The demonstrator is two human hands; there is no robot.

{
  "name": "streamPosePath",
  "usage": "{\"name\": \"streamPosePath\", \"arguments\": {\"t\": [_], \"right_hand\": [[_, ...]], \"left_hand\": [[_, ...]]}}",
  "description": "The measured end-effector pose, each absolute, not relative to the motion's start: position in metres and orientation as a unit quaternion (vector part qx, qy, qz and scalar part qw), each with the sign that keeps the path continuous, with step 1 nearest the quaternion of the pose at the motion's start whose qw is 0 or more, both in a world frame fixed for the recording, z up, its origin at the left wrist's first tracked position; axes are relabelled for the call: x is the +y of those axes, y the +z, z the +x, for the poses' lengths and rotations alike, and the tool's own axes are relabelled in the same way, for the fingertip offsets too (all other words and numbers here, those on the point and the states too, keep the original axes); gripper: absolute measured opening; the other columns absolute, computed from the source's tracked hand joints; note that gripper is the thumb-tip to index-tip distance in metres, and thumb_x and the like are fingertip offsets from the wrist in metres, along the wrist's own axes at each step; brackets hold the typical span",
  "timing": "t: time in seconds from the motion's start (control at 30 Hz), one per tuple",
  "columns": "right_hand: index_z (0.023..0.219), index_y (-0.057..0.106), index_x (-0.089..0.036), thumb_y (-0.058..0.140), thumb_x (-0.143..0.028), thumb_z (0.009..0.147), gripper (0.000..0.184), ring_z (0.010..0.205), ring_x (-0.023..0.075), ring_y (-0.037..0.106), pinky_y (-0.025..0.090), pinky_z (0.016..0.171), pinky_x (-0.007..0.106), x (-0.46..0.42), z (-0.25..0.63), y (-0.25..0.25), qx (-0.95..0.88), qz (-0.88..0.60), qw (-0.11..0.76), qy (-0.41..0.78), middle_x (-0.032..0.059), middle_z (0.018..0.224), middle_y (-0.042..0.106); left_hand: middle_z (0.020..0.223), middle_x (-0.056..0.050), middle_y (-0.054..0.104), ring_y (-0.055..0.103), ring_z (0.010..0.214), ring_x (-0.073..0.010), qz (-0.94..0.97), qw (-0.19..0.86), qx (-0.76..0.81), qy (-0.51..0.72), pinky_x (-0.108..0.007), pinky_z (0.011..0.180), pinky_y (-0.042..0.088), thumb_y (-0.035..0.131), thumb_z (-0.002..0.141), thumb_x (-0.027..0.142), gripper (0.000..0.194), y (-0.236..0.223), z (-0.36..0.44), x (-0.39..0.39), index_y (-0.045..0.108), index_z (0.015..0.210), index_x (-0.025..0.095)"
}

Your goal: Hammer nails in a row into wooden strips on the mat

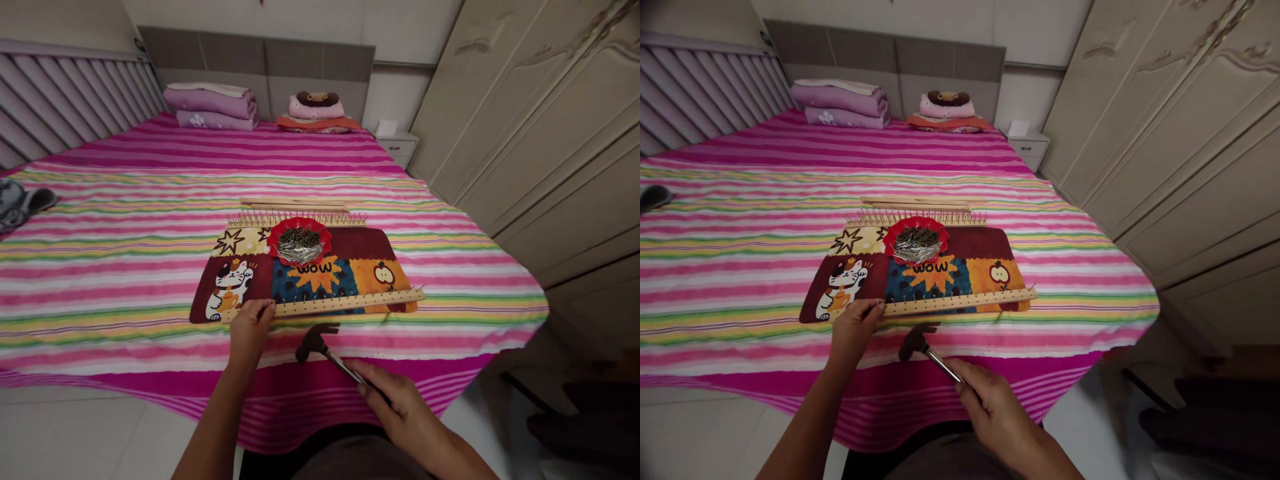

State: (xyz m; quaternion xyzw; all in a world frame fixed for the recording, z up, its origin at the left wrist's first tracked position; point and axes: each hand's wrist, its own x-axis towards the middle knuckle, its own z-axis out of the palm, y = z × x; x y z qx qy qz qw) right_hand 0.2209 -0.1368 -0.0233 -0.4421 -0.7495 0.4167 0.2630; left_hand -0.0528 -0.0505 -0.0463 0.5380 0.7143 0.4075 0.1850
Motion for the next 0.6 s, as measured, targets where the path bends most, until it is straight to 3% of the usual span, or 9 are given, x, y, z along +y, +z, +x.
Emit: {"name": "streamPosePath", "arguments": {"t": [0.23,0.4,0.6], "right_hand": [[0.135,0.043,-0.025,0.039,-0.014,0.092,0.045,0.094,0.0198,0.064,0.054,0.081,0.034,-0.086,0.174,0.018,-0.823,-0.405,0.303,0.257,0.0074,0.107,0.068],[0.135,0.044,-0.022,0.038,-0.017,0.092,0.043,0.085,0.0227,0.064,0.056,0.073,0.038,-0.069,0.157,0.021,-0.845,-0.424,0.274,0.175,0.0103,0.097,0.066],[0.135,0.046,-0.020,0.041,-0.014,0.089,0.046,0.076,0.0226,0.066,0.056,0.070,0.038,-0.066,0.151,0.018,-0.864,-0.431,0.203,0.164,0.0100,0.089,0.067]], "left_hand": [[0.081,-0.003,0.069,0.060,0.078,-0.0183,0.570,0.153,0.703,0.397,-0.028,0.073,0.045,0.051,0.075,0.033,0.019,-0.050,-0.051,-0.051,0.068,0.074,0.024],[0.081,-0.004,0.067,0.060,0.079,-0.0186,0.579,0.150,0.696,0.397,-0.028,0.073,0.044,0.049,0.077,0.034,0.022,-0.053,-0.050,-0.051,0.068,0.076,0.023],[0.076,-0.003,0.064,0.059,0.074,-0.0172,0.593,0.138,0.698,0.378,-0.027,0.068,0.042,0.048,0.078,0.032,0.021,-0.056,-0.050,-0.051,0.065,0.070,0.022]]}}
